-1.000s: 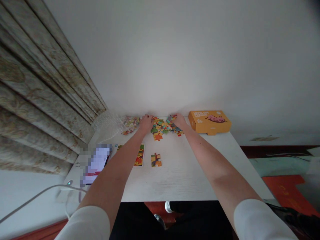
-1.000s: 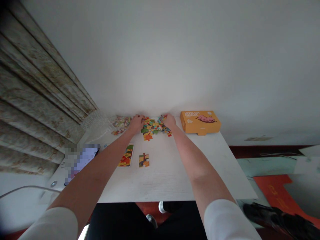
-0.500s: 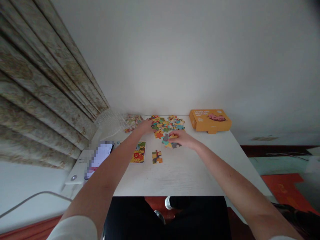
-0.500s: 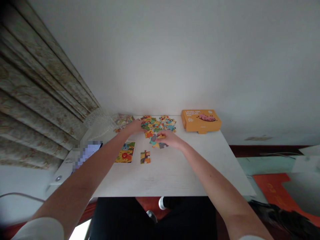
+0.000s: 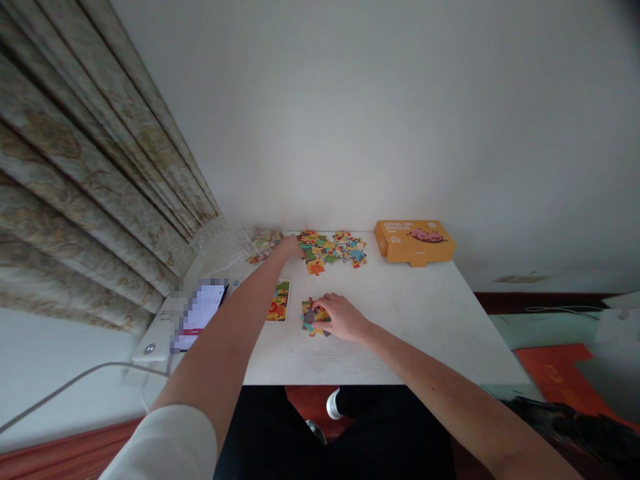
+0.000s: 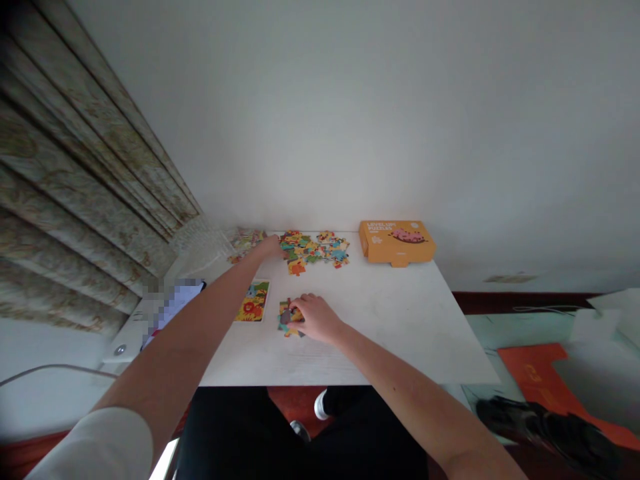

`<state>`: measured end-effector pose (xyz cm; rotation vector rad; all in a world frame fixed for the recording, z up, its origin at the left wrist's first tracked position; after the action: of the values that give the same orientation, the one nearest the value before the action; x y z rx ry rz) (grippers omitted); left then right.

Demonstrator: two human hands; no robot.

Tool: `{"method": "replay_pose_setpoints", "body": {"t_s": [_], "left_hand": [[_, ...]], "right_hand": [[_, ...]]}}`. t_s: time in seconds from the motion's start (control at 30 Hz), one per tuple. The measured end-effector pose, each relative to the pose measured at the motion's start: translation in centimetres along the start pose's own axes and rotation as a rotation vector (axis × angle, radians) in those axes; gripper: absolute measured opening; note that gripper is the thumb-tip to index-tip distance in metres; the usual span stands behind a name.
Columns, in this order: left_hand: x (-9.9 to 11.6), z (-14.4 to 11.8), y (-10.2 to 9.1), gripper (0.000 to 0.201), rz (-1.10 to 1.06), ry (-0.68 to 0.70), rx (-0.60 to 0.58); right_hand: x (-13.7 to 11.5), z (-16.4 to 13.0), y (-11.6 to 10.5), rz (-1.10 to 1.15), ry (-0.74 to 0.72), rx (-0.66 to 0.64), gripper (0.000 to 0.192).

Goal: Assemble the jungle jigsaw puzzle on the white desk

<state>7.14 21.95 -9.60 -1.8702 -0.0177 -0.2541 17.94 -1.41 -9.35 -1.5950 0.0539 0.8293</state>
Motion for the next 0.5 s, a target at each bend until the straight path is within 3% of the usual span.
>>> {"method": "replay_pose_setpoints", "body": {"t_s": [0.1,0.27,0.5], "left_hand": [[0.0,0.4,-0.4,0.057,0.054,-0.031,-0.011],[-0.1,-0.2,-0.9,0.056,0.086,-0.041,-0.012],[0.1,-2.8,-2.3,0.060,0.141,-0.007,0.087]], "right_hand": [[-0.1,-0.6,0.0,-0.018,-0.051,0.042,0.042],[-0.1,-1.5,-0.3,0.041,-0.126,0.172,0.034],[-0.2,-1.5,-0.5,0.044,-0.130,0.194,0.037]]}}
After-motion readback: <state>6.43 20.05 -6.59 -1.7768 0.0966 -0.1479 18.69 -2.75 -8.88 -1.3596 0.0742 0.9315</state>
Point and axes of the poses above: each hand's wrist, its own z-axis towards the middle knuckle, its own y-axis out of the palm, x = y × z, the point moved 9 cm from there along z, towards the middle knuckle, and after that the axes turned 1 degree about x, right-handed, at the moved point
